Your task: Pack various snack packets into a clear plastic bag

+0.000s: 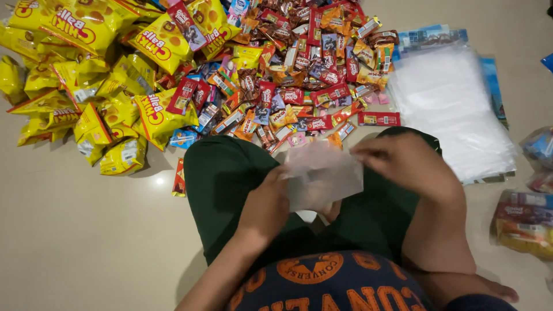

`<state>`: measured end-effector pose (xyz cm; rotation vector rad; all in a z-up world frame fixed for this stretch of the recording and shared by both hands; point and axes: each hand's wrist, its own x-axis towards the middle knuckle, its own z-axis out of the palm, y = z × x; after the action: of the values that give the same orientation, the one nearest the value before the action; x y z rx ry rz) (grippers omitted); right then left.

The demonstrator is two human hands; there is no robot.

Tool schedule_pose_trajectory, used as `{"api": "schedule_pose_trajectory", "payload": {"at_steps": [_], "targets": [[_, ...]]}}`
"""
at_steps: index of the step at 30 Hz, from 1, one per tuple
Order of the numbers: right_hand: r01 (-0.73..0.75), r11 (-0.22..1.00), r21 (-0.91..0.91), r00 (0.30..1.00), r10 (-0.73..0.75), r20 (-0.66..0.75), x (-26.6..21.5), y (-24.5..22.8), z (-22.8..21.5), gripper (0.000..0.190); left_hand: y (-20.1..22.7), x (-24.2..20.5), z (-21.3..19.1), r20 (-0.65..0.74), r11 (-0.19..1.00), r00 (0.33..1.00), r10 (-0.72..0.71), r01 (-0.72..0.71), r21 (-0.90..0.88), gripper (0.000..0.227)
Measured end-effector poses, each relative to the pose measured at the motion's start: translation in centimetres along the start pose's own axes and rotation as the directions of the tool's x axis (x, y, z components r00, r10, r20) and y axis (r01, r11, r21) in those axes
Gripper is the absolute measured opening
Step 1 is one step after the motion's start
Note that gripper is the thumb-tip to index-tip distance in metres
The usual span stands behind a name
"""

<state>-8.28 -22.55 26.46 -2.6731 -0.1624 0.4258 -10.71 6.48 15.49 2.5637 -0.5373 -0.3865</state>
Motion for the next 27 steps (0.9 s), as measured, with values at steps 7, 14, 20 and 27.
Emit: {"api": "schedule_pose_trajectory", "payload": {"at_steps": [7,14,20,27], "targets": [[0.111,0.735,0.669,0.93,0.16,-0.33,15.2,16.2,13.5,0.024,-1.6,5.0,-4.2,-0.247,0.912,0.952,0.182,-0.258,-0.319,0.053],[-0.324,0.941,-0.1,0.938,0.334,0.094,22.3,19.7,26.4,0.063,1.0,4.9,-2.3,-0.383,0.86,0.904,0.19,-0.341,-0.38,0.061],[-0.332,0.922,-0.197,0.942,0.336,-0.014,22.5,18.7,22.9,0.042,2.1,0.4,-3.0,-0.002,0.964,0.999,-0.048,0.046,-0.26,0.058],[0.317,0.908,0.274,0.817,-0.114,-0.566,2.9,4.5,2.2,0.033,3.8,2.4,-4.9,0.038,0.942,0.999,-0.007,0.02,-0.336,0.074]]}}
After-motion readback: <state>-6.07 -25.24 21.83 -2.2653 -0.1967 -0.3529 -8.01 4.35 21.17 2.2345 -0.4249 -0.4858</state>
